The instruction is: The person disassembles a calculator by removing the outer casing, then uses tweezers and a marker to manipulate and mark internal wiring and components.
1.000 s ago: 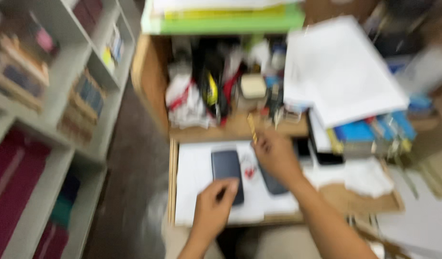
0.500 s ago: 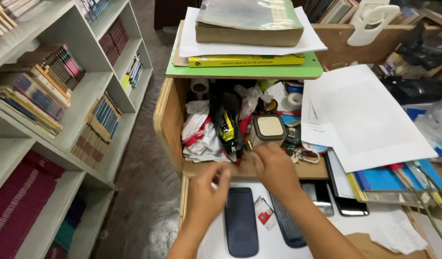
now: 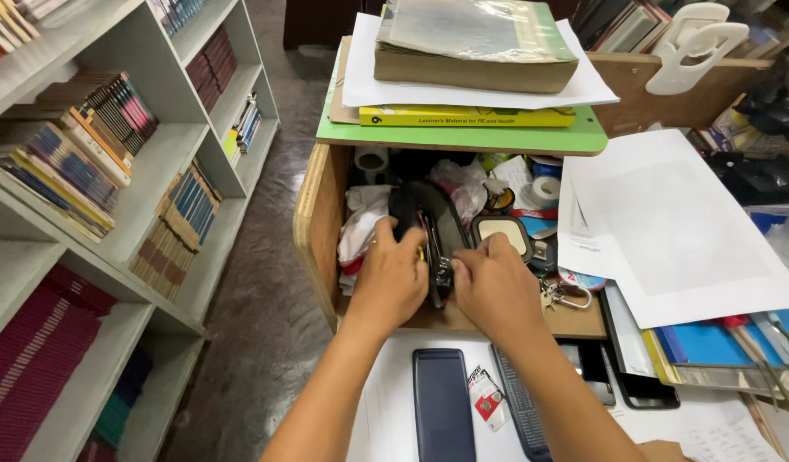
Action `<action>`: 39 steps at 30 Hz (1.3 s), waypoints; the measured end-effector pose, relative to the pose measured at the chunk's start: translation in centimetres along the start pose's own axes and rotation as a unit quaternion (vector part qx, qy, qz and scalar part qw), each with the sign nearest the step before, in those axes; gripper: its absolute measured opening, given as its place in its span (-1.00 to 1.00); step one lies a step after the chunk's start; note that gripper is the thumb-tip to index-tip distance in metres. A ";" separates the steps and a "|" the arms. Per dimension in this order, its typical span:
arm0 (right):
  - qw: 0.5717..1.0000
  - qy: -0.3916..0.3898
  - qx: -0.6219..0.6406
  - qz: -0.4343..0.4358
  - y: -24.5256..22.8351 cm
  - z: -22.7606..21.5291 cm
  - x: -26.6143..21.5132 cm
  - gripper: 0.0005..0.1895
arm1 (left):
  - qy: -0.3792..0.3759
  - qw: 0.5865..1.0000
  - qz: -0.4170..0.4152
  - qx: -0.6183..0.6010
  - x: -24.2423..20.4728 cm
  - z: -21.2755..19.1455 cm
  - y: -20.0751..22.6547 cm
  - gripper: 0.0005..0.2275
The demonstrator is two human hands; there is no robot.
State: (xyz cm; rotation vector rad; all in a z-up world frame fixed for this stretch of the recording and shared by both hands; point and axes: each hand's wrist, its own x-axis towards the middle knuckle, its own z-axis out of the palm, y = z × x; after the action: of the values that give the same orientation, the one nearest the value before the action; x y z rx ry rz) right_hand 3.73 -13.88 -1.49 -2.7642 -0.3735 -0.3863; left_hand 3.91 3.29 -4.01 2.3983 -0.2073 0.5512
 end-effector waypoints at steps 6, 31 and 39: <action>0.993 0.090 0.018 -0.069 0.6 1.6 -1.1 -0.79 | 0.070 0.994 -0.030 -0.073 -1.6 1.7 -2.7 -0.81; 0.980 -0.143 -0.132 -0.029 -1.8 3.9 2.0 -0.79 | 0.112 0.986 -0.032 -0.121 -3.9 1.7 -1.4 -0.79; 0.989 -0.111 -0.097 0.019 -3.1 4.2 2.6 -0.58 | 0.081 0.992 -0.045 -0.084 -4.0 1.4 -1.7 -0.74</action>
State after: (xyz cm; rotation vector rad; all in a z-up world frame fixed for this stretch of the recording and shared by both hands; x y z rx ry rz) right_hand 6.14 -9.05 -3.67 -3.0098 -0.3510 -0.1080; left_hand 1.26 3.74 -7.71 2.1763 -0.0719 0.6570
